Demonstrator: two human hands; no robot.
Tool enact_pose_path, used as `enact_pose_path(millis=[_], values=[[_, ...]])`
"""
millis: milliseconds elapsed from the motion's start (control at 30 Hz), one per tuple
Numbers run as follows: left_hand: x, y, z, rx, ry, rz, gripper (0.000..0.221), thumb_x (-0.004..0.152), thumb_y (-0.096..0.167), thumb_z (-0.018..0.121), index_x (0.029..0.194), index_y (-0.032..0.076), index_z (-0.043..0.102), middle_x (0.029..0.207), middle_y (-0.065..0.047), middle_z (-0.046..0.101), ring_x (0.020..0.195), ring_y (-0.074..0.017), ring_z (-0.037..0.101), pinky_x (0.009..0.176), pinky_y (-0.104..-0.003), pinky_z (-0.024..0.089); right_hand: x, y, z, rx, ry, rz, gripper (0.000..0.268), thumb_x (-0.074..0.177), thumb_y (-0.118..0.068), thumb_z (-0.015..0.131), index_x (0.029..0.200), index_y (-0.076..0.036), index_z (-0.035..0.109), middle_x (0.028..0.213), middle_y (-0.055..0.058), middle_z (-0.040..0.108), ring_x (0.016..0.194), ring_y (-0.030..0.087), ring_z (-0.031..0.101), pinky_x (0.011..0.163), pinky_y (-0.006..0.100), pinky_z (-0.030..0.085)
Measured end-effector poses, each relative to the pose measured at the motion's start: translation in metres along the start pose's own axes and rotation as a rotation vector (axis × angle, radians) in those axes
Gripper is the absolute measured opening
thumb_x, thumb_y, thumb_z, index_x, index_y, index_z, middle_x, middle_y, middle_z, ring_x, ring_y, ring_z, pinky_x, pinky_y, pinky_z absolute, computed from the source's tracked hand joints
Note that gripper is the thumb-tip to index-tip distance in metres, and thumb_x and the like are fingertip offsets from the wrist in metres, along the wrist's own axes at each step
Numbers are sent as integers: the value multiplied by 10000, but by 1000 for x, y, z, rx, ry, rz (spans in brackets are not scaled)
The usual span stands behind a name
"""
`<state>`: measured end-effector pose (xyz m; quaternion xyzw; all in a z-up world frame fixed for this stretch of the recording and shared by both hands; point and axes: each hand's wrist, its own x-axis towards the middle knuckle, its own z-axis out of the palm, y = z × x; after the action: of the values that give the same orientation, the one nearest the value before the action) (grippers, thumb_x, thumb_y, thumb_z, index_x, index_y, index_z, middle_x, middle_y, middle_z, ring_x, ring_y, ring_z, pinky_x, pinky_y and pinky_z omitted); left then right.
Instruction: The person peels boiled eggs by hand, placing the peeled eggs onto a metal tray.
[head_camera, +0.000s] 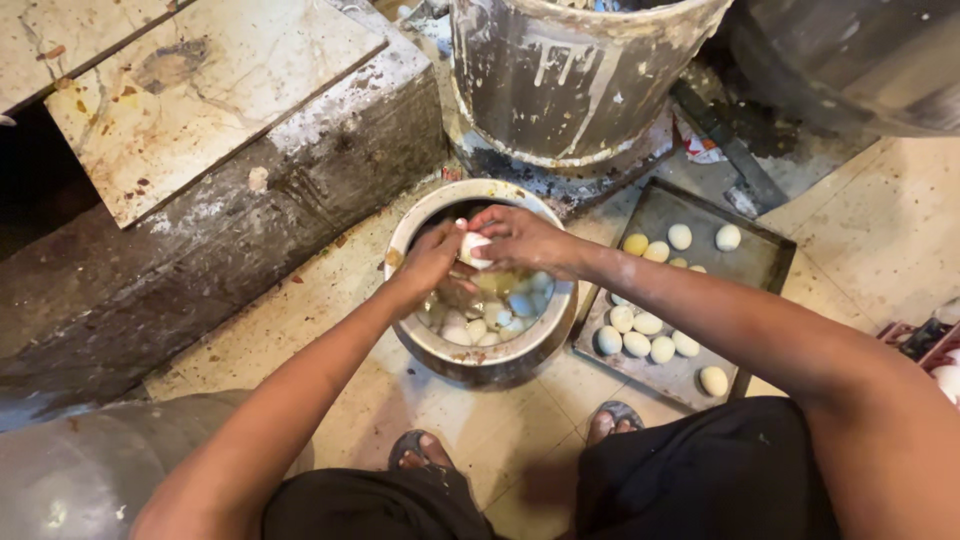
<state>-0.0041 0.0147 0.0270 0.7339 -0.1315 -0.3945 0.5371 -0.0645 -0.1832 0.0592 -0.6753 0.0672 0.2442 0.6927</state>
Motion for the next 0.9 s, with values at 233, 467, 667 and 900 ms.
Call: enact_pose_path(millis=[233,467,667,900], values=[[7,-4,6,-614,-100,8,421,1069,323,435,1330,10,539,1203,-143,667,1030,-269,731,940,-364,620,-2,26,-5,-184,237,-259,291,945,-57,658,1229,-54,722,1355,30,655,1044,108,693,847,275,594],[11,-8,5,-634,-2,42,398,1067,262,463,1319,-34,547,1143,-161,661,979,-248,712,890,-376,637,-8,21,-2,-471,441,-399,230,983,-44,652,1183,-69,764,1224,89,784,1080,169,755,998,294,577],[12,-15,5,-398,165,74,438,931,132,643,1344,42,531,1156,-105,656,903,-174,683,741,-316,588,-16,19,7,-650,353,-180,470,860,-44,638,1321,-120,689,1427,134,632,1198,270,661,1055,372,498],[16,-26,6,-376,38,149,425,903,139,761,1268,-10,599,1156,-113,681,908,-178,705,813,-293,613,-12,10,14,-540,306,-185,491,848,-339,744,1311,-183,701,1277,114,725,1144,254,736,1010,361,565]])
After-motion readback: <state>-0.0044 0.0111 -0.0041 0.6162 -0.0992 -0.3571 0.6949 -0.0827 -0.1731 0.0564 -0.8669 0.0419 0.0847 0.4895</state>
